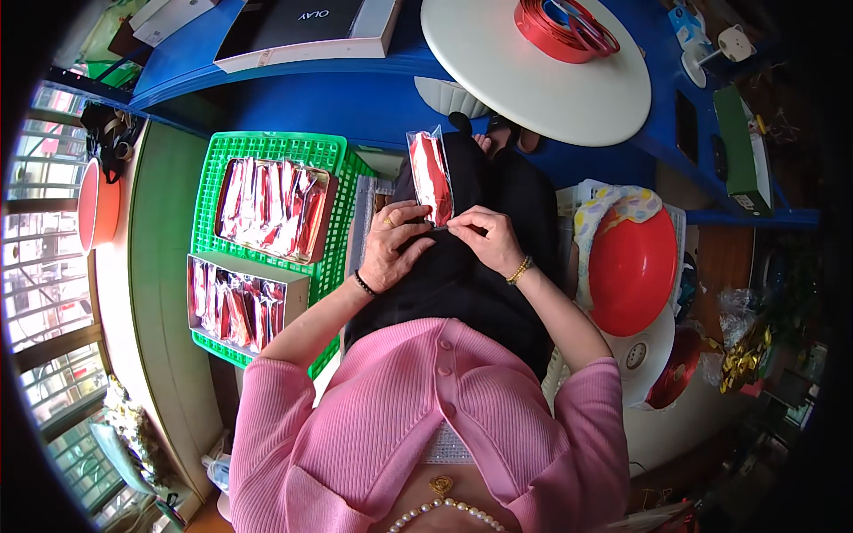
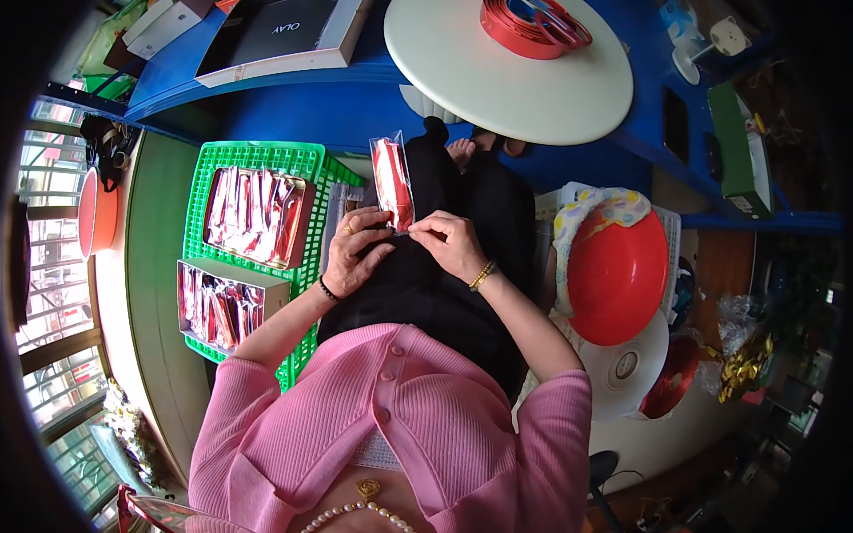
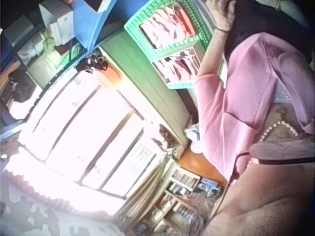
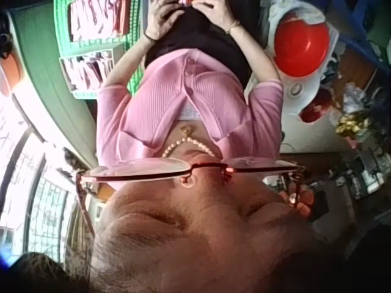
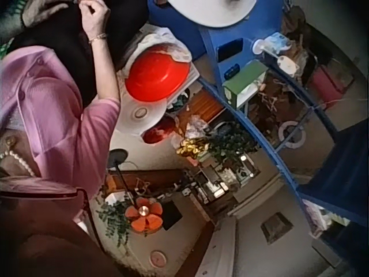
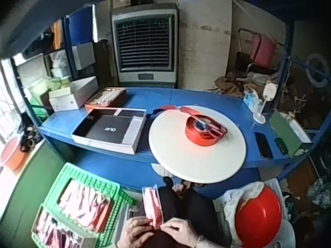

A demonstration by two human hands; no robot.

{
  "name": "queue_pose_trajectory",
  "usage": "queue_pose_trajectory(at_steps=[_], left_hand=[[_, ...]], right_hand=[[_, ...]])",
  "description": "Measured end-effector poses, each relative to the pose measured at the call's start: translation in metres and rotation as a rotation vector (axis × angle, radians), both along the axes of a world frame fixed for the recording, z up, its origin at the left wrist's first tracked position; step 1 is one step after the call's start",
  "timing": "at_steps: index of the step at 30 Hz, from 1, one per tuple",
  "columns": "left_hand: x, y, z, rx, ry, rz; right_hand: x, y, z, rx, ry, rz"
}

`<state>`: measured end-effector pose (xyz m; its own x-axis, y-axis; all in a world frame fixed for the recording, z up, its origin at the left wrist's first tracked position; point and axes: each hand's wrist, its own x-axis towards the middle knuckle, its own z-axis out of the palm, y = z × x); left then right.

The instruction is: Making decorative bows from red ribbon and applying them to gift items.

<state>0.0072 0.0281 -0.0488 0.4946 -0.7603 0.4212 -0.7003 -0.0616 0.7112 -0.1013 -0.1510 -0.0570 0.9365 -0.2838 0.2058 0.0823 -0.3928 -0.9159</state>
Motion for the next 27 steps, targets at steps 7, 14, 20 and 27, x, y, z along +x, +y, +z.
queue_pose_trajectory(at_steps=[7, 14, 20, 27], left_hand=[[-0.022, -0.014, -0.011, -0.008, 0.398, 0.452], [-0.026, -0.014, -0.012, 0.039, 0.511, 0.525], [-0.027, -0.011, -0.016, 0.028, 0.55, 0.54], [-0.028, -0.013, -0.018, 0.054, 0.531, 0.536]], right_hand=[[0.009, -0.002, 0.01, 0.462, 0.474, 0.057], [0.011, -0.001, 0.006, 0.526, 0.523, 0.045], [0.016, 0.007, 0.019, 0.351, 0.494, -0.001], [0.023, 0.013, 0.02, 0.307, 0.521, -0.117]])
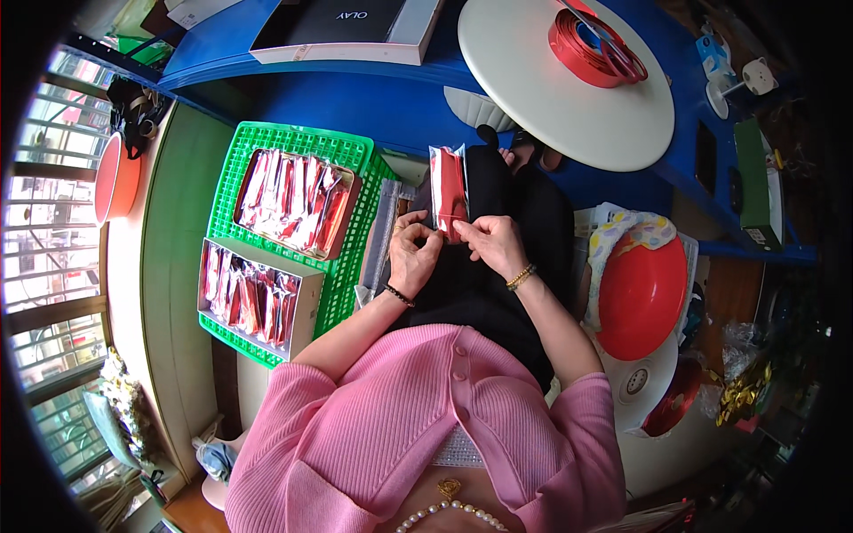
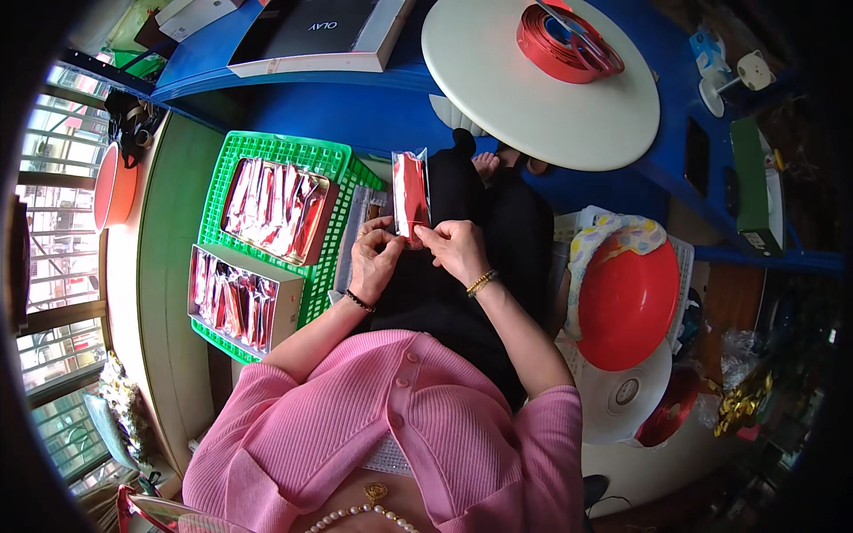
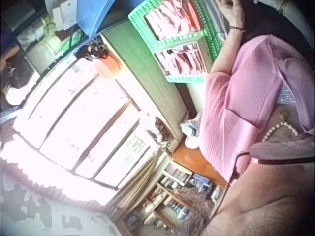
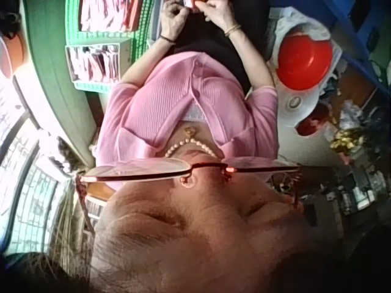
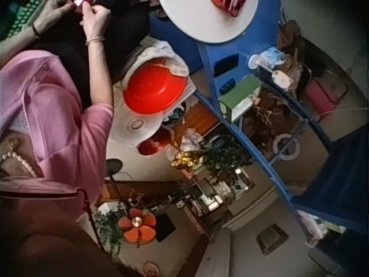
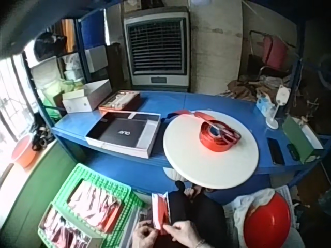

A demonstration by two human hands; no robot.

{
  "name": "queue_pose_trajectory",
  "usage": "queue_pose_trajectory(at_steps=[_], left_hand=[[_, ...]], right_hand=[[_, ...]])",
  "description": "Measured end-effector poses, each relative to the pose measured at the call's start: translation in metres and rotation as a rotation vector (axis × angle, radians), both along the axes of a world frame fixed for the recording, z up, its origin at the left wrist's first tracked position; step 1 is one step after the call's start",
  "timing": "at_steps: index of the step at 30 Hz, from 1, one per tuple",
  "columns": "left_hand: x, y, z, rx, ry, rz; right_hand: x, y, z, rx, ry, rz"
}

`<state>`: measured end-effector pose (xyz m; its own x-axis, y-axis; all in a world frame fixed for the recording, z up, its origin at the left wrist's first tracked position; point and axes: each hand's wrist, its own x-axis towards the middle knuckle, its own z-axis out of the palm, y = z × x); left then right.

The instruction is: Making decorative bows from red ribbon and applying them to gift items.

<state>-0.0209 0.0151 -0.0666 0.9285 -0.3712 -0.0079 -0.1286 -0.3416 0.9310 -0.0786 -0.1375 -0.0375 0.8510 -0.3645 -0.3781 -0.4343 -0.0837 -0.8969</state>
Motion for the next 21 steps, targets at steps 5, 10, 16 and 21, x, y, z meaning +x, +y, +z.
queue_pose_trajectory(at_steps=[5, 10, 16, 21], left_hand=[[0.015, 0.011, -0.027, -0.087, 0.278, 0.112], [0.021, 0.0, -0.004, 0.069, -0.217, -0.061], [0.05, 0.013, 0.043, -0.142, 0.23, -0.031], [0.146, 0.131, -0.001, 0.143, -0.465, 0.18]], right_hand=[[0.002, 0.006, -0.003, -0.019, -0.009, -0.036], [0.005, 0.009, -0.007, -0.006, -0.072, -0.1], [-0.012, -0.027, -0.007, 0.124, -0.072, -0.134], [-0.019, -0.062, 0.017, 0.04, -0.224, -0.138]])
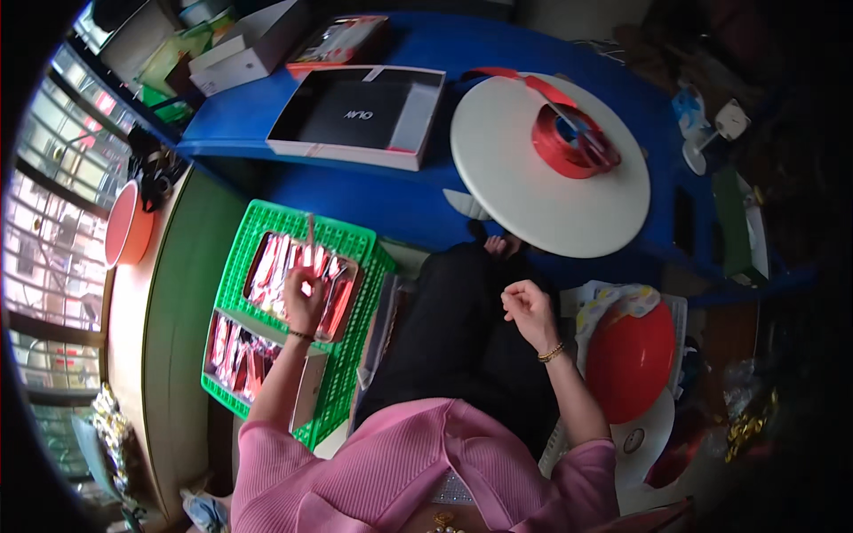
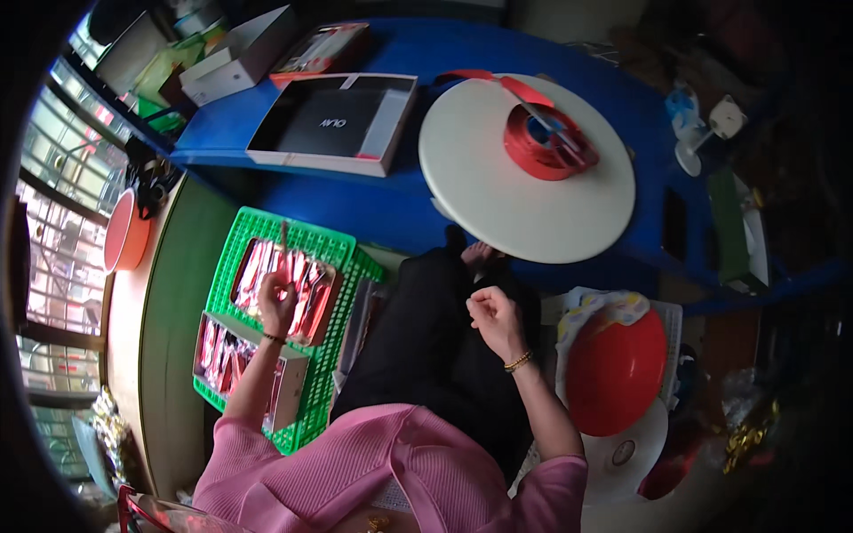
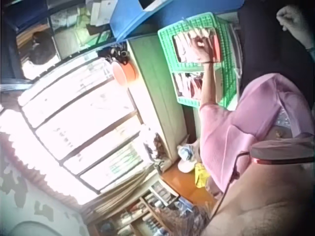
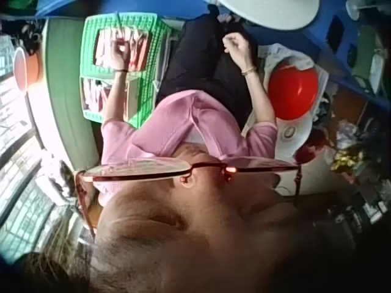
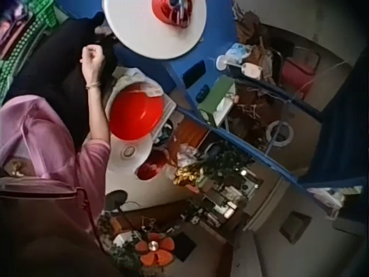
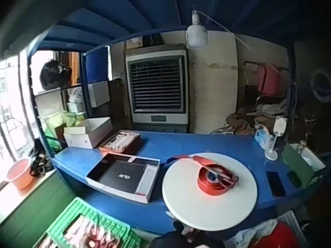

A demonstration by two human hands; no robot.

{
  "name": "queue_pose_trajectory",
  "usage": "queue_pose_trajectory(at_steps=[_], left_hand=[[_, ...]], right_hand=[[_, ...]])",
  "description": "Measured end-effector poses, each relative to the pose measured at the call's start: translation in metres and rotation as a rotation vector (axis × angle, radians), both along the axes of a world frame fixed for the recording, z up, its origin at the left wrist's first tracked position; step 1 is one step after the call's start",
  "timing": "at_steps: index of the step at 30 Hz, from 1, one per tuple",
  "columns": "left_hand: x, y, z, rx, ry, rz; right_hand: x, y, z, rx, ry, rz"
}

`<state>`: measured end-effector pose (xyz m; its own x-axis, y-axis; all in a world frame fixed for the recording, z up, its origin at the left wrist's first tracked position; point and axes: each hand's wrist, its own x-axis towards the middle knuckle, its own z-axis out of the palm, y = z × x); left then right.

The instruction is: Making decorative bows from red ribbon and applying them to gift items.

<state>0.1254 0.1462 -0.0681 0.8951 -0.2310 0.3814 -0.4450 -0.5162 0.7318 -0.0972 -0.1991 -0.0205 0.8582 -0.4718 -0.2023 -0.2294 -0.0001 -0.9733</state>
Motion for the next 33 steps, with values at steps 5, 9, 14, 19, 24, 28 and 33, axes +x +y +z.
queue_pose_trajectory(at_steps=[5, 9, 14, 19, 24, 28, 33], left_hand=[[0.063, 0.075, -0.005, 0.536, -0.271, 0.255], [0.075, 0.044, 0.001, 0.763, -0.002, 0.294], [0.078, -0.109, 0.105, 0.296, -0.434, -0.075], [0.09, -0.274, 0.18, 0.251, -0.604, -0.41], [0.152, -0.399, 0.161, 0.618, -0.72, -0.386], [0.19, -0.444, 0.146, 1.033, -0.478, -0.317], [0.21, -0.454, 0.127, 1.054, -0.388, -0.296]], right_hand=[[0.011, -0.046, 0.062, -0.339, -0.128, -0.141], [0.028, -0.101, 0.099, -0.77, -0.293, -0.337], [0.072, -0.173, 0.134, -1.24, -0.215, -0.275], [0.117, -0.207, 0.139, -1.294, 0.301, 0.004], [0.128, -0.219, 0.139, -1.279, 0.387, 0.099], [0.133, -0.216, 0.148, -1.225, 0.429, 0.034], [0.125, -0.228, 0.153, -1.17, 0.447, 0.075]])
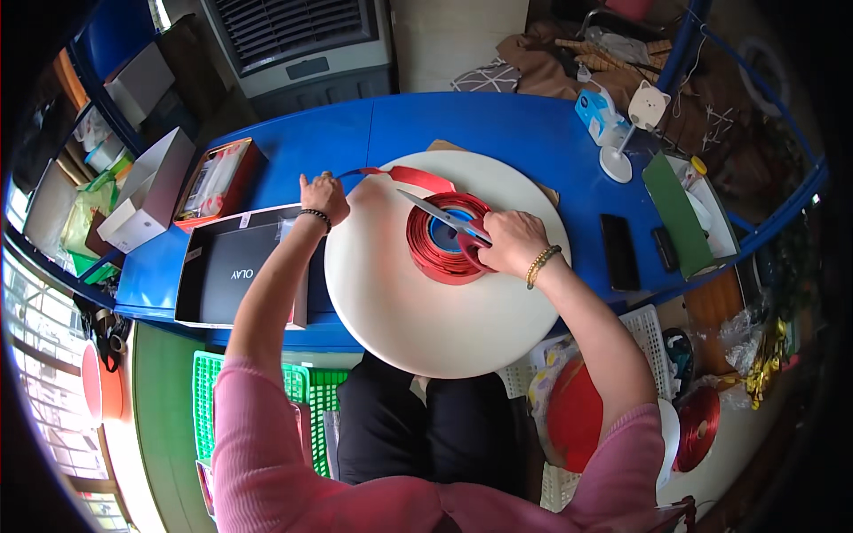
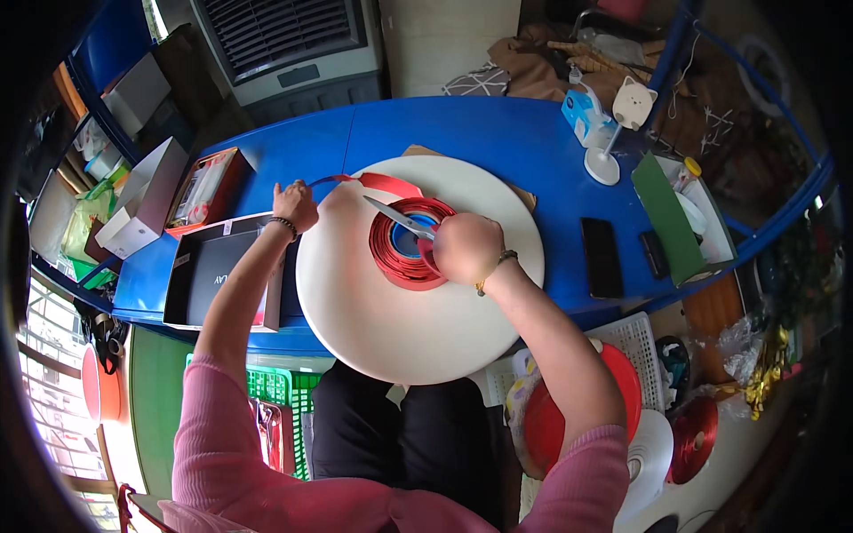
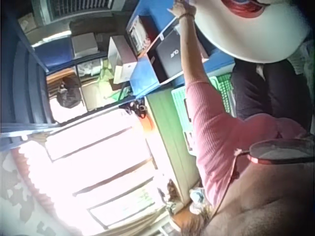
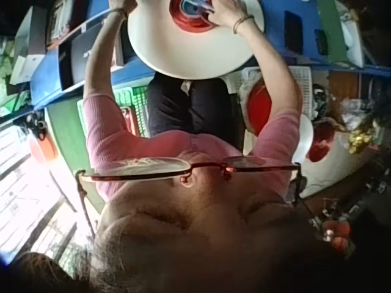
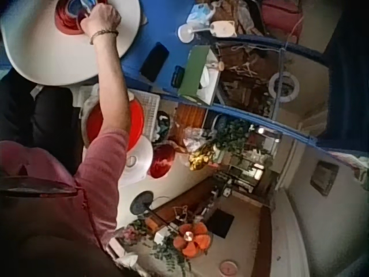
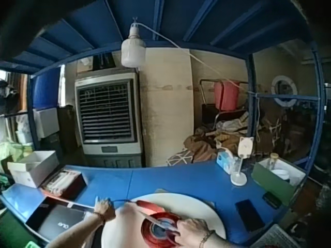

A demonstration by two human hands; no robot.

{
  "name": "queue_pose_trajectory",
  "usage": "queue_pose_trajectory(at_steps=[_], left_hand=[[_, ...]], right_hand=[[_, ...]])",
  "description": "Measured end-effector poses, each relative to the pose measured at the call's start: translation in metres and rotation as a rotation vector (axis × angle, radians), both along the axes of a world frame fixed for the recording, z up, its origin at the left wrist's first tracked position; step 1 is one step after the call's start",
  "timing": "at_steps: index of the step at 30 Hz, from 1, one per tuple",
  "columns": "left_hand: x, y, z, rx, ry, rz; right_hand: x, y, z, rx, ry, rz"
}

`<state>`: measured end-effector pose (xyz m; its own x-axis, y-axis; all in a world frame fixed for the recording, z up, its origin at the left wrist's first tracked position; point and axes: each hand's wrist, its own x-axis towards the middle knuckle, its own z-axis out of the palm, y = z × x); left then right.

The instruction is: Making decorative bows from red ribbon and applying them to gift items.

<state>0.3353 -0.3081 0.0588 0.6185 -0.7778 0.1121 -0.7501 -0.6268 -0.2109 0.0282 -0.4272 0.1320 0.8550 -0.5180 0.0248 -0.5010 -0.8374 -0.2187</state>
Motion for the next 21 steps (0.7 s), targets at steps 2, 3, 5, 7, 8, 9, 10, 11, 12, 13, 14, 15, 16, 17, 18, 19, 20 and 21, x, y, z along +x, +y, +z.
queue_pose_trajectory(at_steps=[2, 3, 5, 7, 8, 9, 10, 11, 12, 13, 14, 15, 16, 17, 18, 19, 20, 21], left_hand=[[-0.028, 0.026, 0.021, -0.054, -0.024, -0.121], [-0.047, 0.047, 0.037, -0.037, -0.017, -0.161], [-0.086, 0.09, 0.052, 0.01, 0.019, -0.232], [-0.119, 0.153, 0.04, -0.117, 0.104, -0.275], [-0.135, 0.189, 0.036, -0.136, 0.128, -0.441], [-0.157, 0.218, 0.027, 0.061, 0.199, -0.287], [-0.182, 0.247, 0.026, 0.19, 0.206, -0.3], [-0.195, 0.287, 0.012, 0.246, 0.219, -0.378], [-0.213, 0.326, -0.011, 0.142, 0.396, -0.208], [-0.232, 0.351, -0.002, 0.463, 0.4, -0.295], [-0.249, 0.391, -0.023, 0.586, 0.55, -0.035], [-0.27, 0.412, -0.024, 0.913, 0.557, -0.092], [-0.275, 0.516, -0.121, 0.232, 0.585, -0.176], [-0.274, 0.517, -0.127, 0.225, 0.588, -0.181], [-0.274, 0.517, -0.127, 0.222, 0.609, -0.169], [-0.274, 0.518, -0.127, 0.219, 0.628, -0.158], [-0.275, 0.517, -0.126, 0.217, 0.647, -0.145], [-0.276, 0.516, -0.124, 0.217, 0.666, -0.134]], right_hand=[[-0.006, -0.004, -0.001, 0.086, 0.003, -0.018], [-0.014, -0.004, -0.001, 0.324, -0.048, -0.026], [-0.043, -0.011, -0.025, 0.91, -0.291, -0.013], [-0.071, 0.003, -0.02, 1.19, -0.42, 0.01], [-0.084, 0.011, -0.018, 1.258, -0.454, 0.012], [-0.097, 0.02, -0.02, 1.238, -0.465, -0.032], [-0.109, 0.029, -0.022, 1.221, -0.475, -0.073], [-0.119, 0.037, -0.025, 1.292, -0.508, -0.07], [-0.128, 0.047, -0.025, 1.312, -0.506, -0.066], [-0.137, 0.056, -0.025, 1.327, -0.505, -0.078], [-0.144, 0.064, -0.019, 1.35, -0.521, -0.096], [-0.148, 0.071, -0.02, 1.344, -0.52, -0.099], [-0.152, 0.074, -0.021, 1.335, -0.541, -0.105], [-0.153, 0.078, -0.024, 1.319, -0.552, -0.115], [-0.151, 0.081, -0.026, 1.318, -0.55, -0.11], [-0.148, 0.084, -0.026, 1.323, -0.564, -0.107], [-0.144, 0.086, -0.027, 1.329, -0.577, -0.103], [-0.141, 0.089, -0.028, 1.312, -0.564, -0.084]])
